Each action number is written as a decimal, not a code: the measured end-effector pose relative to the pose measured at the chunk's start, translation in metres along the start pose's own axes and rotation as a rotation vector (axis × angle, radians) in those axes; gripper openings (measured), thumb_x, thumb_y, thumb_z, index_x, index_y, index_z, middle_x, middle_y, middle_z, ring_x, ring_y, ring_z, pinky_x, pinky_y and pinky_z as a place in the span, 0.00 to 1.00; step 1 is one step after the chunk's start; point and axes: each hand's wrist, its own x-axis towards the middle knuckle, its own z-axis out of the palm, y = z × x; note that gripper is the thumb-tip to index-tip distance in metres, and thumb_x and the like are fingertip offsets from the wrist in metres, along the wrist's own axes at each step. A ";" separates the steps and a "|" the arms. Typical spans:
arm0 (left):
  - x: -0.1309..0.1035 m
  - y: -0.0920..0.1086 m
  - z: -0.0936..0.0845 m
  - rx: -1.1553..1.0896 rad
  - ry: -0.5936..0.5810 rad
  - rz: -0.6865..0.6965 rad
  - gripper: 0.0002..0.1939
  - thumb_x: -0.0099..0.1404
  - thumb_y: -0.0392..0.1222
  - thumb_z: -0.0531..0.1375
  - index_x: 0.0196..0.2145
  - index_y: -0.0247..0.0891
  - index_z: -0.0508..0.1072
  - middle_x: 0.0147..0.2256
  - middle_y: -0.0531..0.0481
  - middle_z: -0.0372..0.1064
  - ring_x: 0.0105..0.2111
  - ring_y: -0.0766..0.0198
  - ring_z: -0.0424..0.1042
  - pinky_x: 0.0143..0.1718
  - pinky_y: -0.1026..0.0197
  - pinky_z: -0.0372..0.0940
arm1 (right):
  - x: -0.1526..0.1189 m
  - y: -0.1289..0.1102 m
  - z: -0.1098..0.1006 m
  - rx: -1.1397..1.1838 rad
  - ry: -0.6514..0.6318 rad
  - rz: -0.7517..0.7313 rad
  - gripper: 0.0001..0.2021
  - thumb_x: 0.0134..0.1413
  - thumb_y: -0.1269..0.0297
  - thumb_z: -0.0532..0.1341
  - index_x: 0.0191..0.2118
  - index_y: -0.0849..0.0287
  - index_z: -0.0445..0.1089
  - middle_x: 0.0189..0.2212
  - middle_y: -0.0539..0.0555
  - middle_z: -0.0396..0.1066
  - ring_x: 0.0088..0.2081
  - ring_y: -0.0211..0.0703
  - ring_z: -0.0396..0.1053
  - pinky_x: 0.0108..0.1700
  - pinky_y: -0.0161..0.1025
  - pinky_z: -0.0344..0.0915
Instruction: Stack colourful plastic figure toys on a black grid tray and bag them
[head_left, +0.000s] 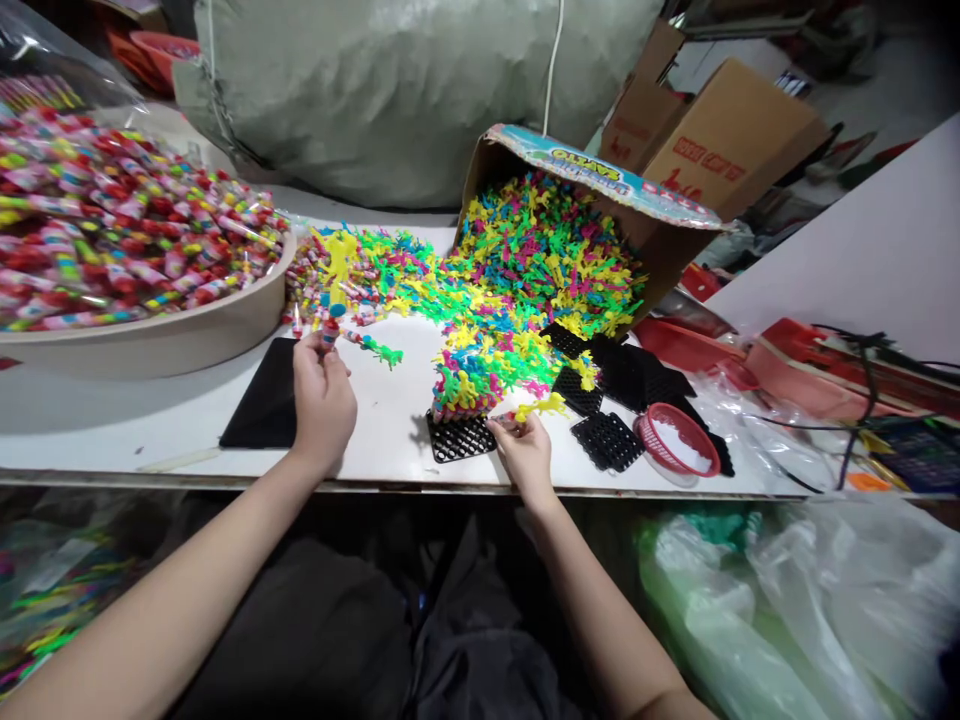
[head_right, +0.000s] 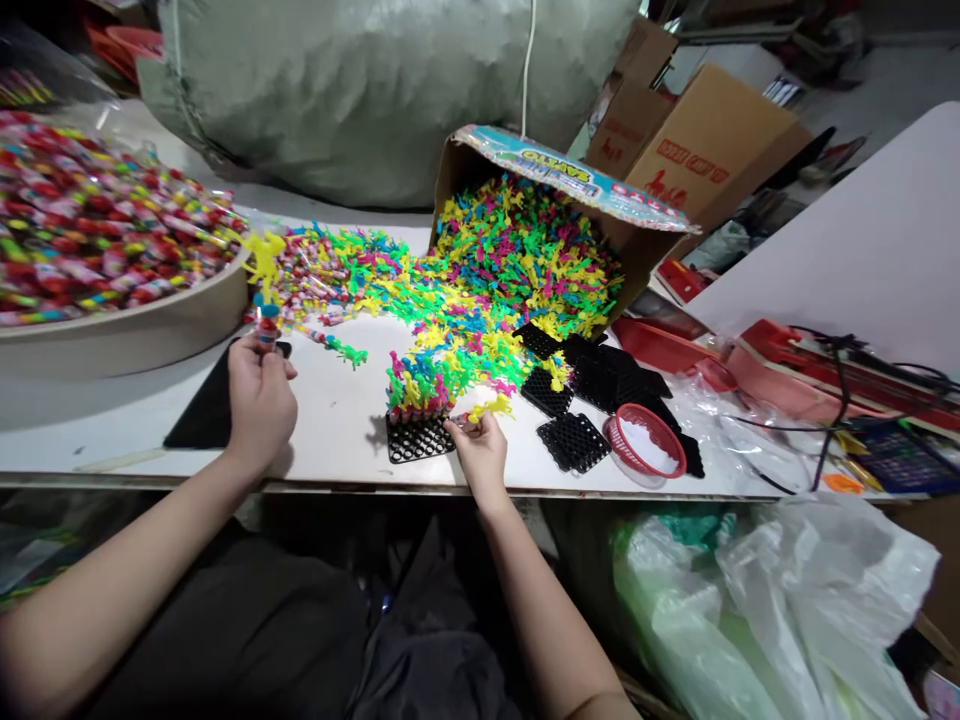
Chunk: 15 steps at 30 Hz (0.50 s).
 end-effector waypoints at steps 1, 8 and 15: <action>0.000 0.000 0.000 -0.005 -0.004 -0.004 0.10 0.64 0.43 0.46 0.41 0.36 0.59 0.28 0.51 0.57 0.28 0.64 0.61 0.35 0.59 0.61 | 0.001 0.000 0.000 -0.024 -0.008 -0.007 0.16 0.37 0.57 0.67 0.26 0.60 0.61 0.20 0.47 0.65 0.24 0.34 0.63 0.27 0.32 0.59; -0.001 0.002 0.002 -0.045 -0.062 -0.038 0.10 0.64 0.44 0.47 0.40 0.37 0.59 0.27 0.51 0.56 0.27 0.64 0.60 0.33 0.59 0.60 | 0.004 0.001 0.001 -0.007 -0.019 0.012 0.17 0.35 0.59 0.68 0.26 0.59 0.59 0.21 0.47 0.66 0.26 0.37 0.66 0.29 0.34 0.61; -0.002 0.006 0.004 -0.038 -0.093 -0.060 0.10 0.65 0.44 0.47 0.40 0.37 0.59 0.27 0.52 0.56 0.27 0.65 0.60 0.33 0.61 0.59 | 0.003 0.005 0.001 -0.074 -0.042 -0.021 0.16 0.39 0.60 0.66 0.25 0.59 0.57 0.21 0.47 0.64 0.25 0.36 0.64 0.28 0.33 0.60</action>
